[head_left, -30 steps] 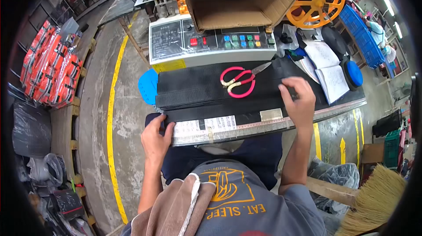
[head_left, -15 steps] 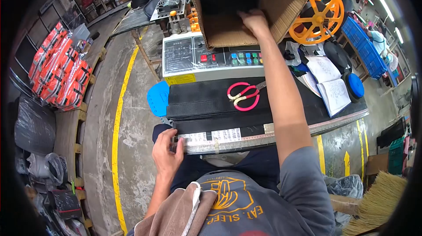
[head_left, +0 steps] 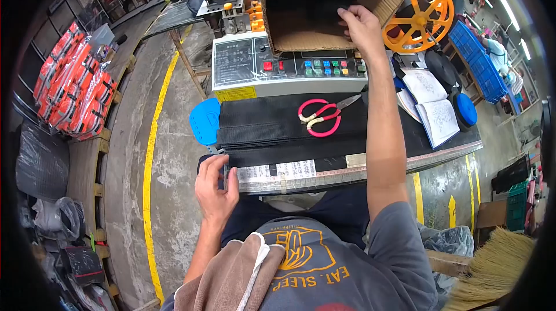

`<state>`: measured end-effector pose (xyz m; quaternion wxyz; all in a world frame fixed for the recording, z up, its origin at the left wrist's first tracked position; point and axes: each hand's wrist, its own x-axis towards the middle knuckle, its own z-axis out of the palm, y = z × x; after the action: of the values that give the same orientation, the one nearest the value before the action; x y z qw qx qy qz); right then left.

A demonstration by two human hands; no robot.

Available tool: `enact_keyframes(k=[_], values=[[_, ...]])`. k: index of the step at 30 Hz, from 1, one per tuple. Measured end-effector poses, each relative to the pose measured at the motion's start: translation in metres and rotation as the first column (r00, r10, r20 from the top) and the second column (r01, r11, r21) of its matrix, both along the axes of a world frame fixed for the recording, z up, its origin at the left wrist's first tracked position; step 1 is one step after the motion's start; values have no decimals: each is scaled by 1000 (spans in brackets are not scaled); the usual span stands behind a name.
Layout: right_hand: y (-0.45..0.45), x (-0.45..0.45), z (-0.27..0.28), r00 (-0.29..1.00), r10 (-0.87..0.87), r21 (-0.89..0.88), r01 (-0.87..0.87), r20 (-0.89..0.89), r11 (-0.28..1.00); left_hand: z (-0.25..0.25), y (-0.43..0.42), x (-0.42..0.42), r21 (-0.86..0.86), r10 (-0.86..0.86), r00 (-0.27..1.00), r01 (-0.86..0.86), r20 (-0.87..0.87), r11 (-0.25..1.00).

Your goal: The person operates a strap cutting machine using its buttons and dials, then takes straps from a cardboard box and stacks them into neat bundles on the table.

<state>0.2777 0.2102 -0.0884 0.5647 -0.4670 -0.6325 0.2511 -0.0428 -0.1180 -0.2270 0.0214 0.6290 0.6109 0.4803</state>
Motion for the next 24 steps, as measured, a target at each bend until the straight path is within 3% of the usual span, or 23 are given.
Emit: enact_keyframes(k=[1, 2, 4, 8, 12, 15, 17, 19, 20, 23, 24], values=[[-7, 2, 0, 1000, 16, -1, -16, 25, 1000, 1, 0, 3, 5, -16, 1000, 16, 12, 1000], [-13, 1, -1, 977, 160, 54, -153, -142, 987, 3, 0, 5, 10, -31, 999, 31, 22, 999], [-29, -3, -2, 792, 439, 223, -378, -426, 899, 7, -1, 8, 25, -58, 998, 57, 30, 998], [-74, 10, 4, 691, 579, 155, -575, -433, 803, 20, 1, 14, 47, -97, 994, 95, 48, 994], [-98, 19, -1, 690, 600, 25, -648, -406, 761, 45, 12, 22, 102, -183, 977, 172, 107, 980], [-143, 5, -1, 786, 614, 56, -611, -70, 789, 83, 28, 26, 279, -283, 953, 303, -110, 911], [-183, -4, 14, 655, 722, -22, -737, 224, 675, 111, 38, 41, 367, -387, 912, 410, -139, 835], [-211, -16, 22, 493, 806, -108, -828, 329, 550, 133, 44, 51, 214, -563, 797, 602, -220, 769], [-222, -19, 11, 536, 762, -53, -805, 362, 591, 139, 42, 50, -33, -594, 727, 623, -343, 781], [-241, 1, 0, 591, 703, -203, -690, 396, 695, 110, 44, 45, -373, -757, 653, 709, 26, 598], [-241, 12, -10, 607, 702, -227, -674, 372, 703, 101, 43, 41, -412, -735, 667, 707, 120, 574]])
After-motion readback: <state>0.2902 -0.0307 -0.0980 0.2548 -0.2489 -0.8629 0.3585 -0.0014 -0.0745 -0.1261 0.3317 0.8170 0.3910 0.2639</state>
